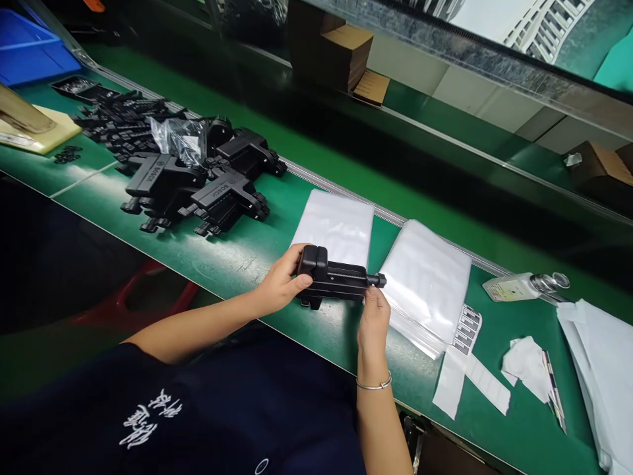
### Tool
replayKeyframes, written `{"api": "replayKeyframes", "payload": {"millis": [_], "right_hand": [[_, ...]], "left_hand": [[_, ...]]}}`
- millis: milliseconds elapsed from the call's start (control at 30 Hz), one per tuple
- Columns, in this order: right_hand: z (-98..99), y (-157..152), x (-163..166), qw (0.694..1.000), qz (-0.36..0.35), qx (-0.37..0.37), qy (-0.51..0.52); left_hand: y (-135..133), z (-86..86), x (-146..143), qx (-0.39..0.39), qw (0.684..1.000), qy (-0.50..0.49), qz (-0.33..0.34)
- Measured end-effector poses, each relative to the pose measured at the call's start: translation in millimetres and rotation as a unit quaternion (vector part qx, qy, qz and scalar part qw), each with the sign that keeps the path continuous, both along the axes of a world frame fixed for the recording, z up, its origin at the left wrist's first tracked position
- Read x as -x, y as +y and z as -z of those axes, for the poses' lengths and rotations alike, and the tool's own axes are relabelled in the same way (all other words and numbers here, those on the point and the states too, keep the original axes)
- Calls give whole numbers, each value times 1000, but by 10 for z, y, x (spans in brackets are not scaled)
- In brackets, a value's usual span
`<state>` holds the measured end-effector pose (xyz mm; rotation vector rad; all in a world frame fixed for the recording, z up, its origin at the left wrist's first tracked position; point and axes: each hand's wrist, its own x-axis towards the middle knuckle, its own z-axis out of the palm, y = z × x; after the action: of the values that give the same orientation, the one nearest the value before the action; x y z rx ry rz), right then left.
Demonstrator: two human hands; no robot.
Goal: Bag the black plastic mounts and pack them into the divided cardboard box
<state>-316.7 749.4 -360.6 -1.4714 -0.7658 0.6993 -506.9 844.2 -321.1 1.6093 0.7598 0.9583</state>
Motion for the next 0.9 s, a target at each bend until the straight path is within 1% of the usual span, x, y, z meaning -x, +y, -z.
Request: {"api": "replayKeyframes", "payload": {"millis": [67, 133, 167, 233, 300, 333, 400, 467, 600, 633, 767, 833, 900], "right_hand": [[-3, 14, -12, 1000, -23, -11, -12], [10, 23, -30, 999, -23, -30, 5], [23, 25, -40, 999, -10, -32, 21], [53, 25, -58, 999, 24, -16, 36], [72, 16, -73, 999, 32, 0, 22], [75, 9, -78, 1000, 22, -3, 14], [73, -4, -87, 1000, -2, -23, 9], [70, -12, -93, 999, -5, -35, 18], [57, -17, -89, 999, 31, 15, 9], [46, -21, -85, 1000, 27, 15, -2], [-8, -35, -85, 999, 0, -28, -40], [-15, -25, -95, 999, 8, -17, -33], [-12, -9, -96, 1000, 22, 9, -15]], "left_hand": [[14, -8, -14, 25, 1000, -9, -14], [23, -11, -29, 45, 999, -19, -21], [22, -13, -38, 41, 999, -18, -18], [13, -25, -56, 10, 1000, -2, -4], [15, -42, -77, -13, 1000, 8, 4], [23, -49, -87, -7, 1000, 7, 4], [43, -55, -102, 29, 1000, -6, 1], [53, -50, -111, 51, 999, -14, 0], [48, -34, -126, 17, 1000, 2, 15], [55, -29, -129, 22, 1000, 1, 13], [84, -4, -122, 85, 996, -22, -13], [71, -7, -109, 74, 997, -20, -3], [53, -26, -105, 39, 999, -20, 11]]}}
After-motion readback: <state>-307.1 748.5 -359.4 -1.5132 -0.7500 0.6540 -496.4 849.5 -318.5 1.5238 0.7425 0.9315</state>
